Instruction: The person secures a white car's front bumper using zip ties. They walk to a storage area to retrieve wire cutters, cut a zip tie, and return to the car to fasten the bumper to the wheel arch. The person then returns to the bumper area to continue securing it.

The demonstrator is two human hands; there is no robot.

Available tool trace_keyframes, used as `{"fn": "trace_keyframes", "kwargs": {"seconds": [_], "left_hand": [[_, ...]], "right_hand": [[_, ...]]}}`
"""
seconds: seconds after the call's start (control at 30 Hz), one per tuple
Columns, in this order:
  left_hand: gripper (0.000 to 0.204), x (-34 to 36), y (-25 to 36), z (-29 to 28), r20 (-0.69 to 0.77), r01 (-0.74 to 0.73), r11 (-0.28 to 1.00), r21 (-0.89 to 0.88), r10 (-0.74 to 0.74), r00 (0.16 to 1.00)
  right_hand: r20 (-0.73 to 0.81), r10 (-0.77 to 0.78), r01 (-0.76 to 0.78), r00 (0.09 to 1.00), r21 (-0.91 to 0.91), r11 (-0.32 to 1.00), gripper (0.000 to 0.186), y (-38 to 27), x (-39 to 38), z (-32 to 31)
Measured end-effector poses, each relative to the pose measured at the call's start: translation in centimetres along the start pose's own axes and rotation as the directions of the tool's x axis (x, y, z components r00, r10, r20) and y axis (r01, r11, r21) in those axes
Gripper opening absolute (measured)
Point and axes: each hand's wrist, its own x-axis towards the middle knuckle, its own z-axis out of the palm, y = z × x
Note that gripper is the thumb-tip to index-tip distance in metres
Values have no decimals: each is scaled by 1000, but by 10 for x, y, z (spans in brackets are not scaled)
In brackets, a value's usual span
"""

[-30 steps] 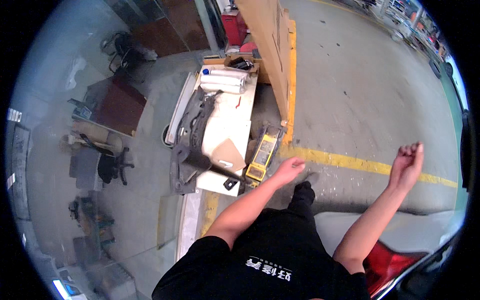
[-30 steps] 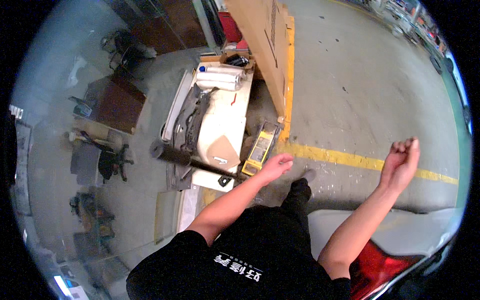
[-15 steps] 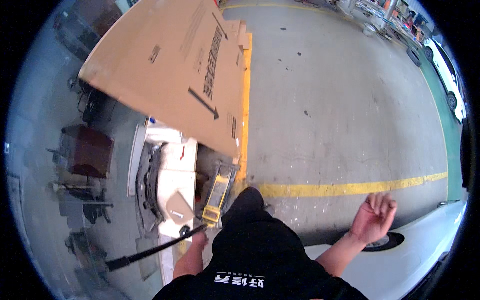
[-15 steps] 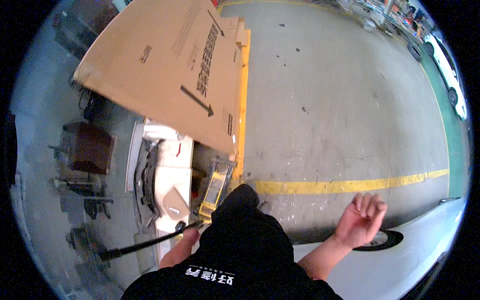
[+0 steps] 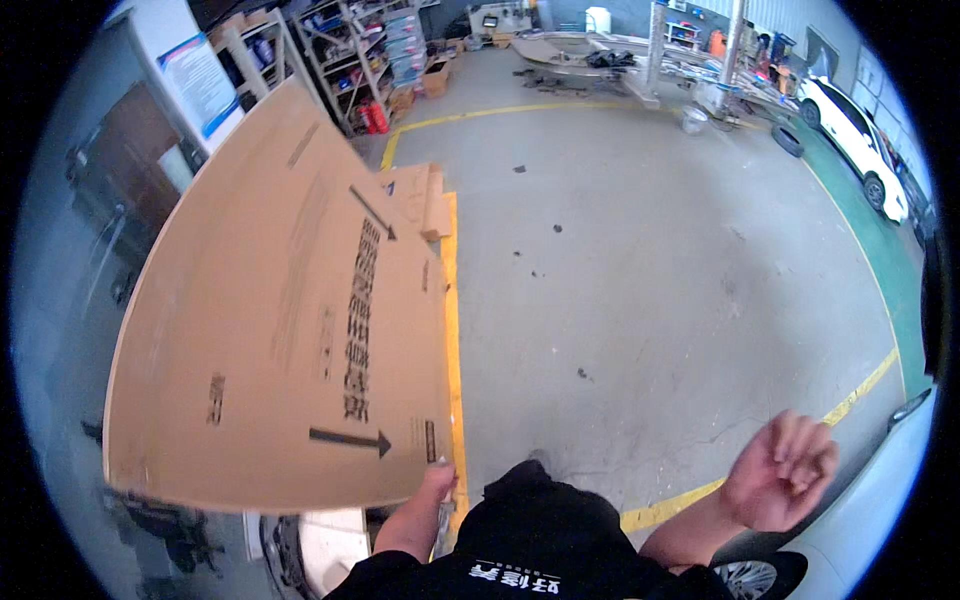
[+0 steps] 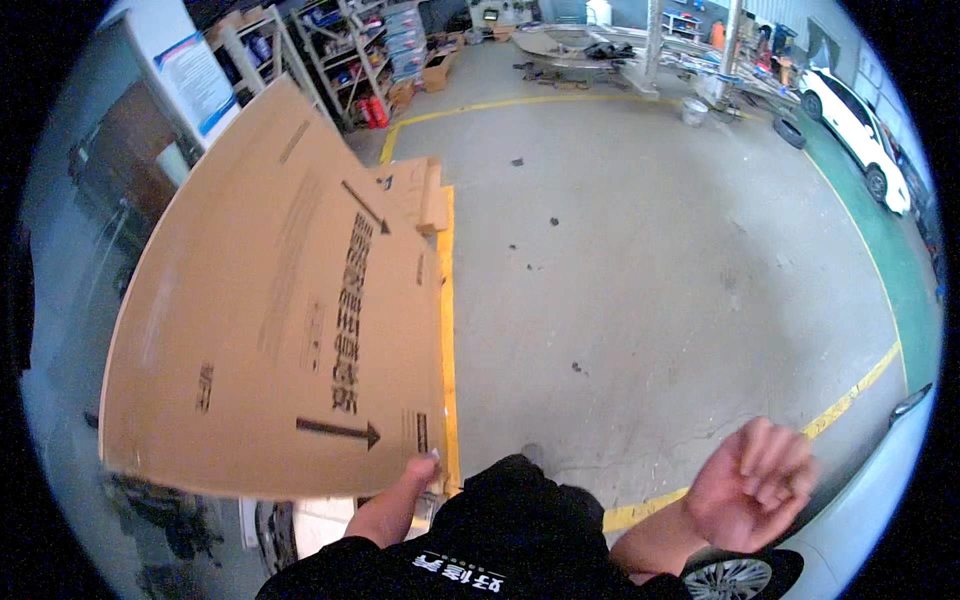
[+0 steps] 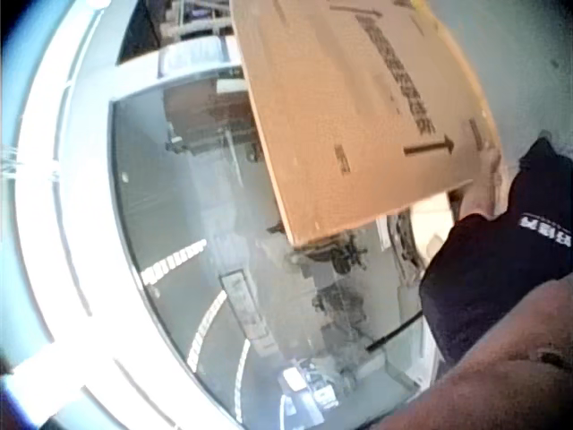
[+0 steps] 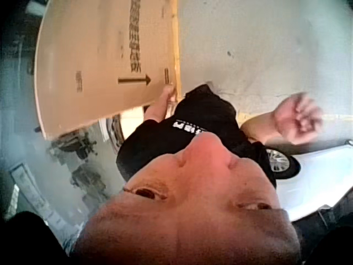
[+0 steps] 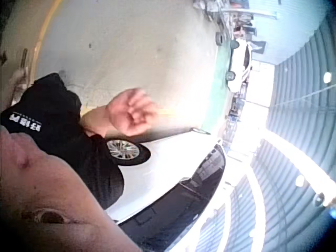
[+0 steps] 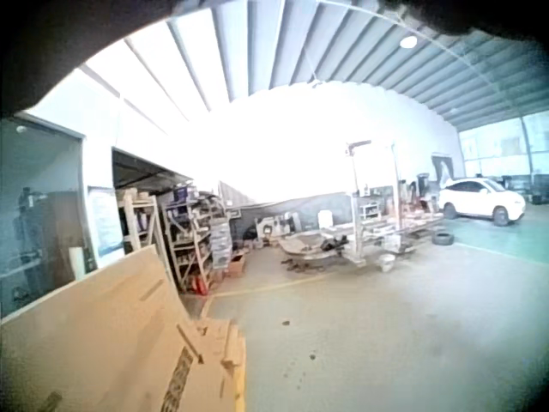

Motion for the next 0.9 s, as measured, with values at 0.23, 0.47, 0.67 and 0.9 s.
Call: {"fn": "trace_keyframes", "kwargs": {"seconds": [0.23, 0.47, 0.67, 0.9], "left_hand": [[31, 64, 406, 89, 33, -488, 867, -100, 493, 870], [35, 162, 525, 163, 59, -325, 946, 11, 324, 944], [23, 188, 556, 153, 126, -40, 592, 805, -105, 987], [21, 318, 736, 207, 65, 86, 856, 509, -138, 988]], "right_hand": [[-275, 225, -288, 935, -215, 933, 16, 118, 82, -129], [-574, 371, -558, 730, -187, 809, 26, 310, 191, -273], [-433, 547, -640, 717, -98, 762, 24, 521, 371, -367], [-7, 765, -567, 644, -675, 471, 42, 770, 521, -415]]}}
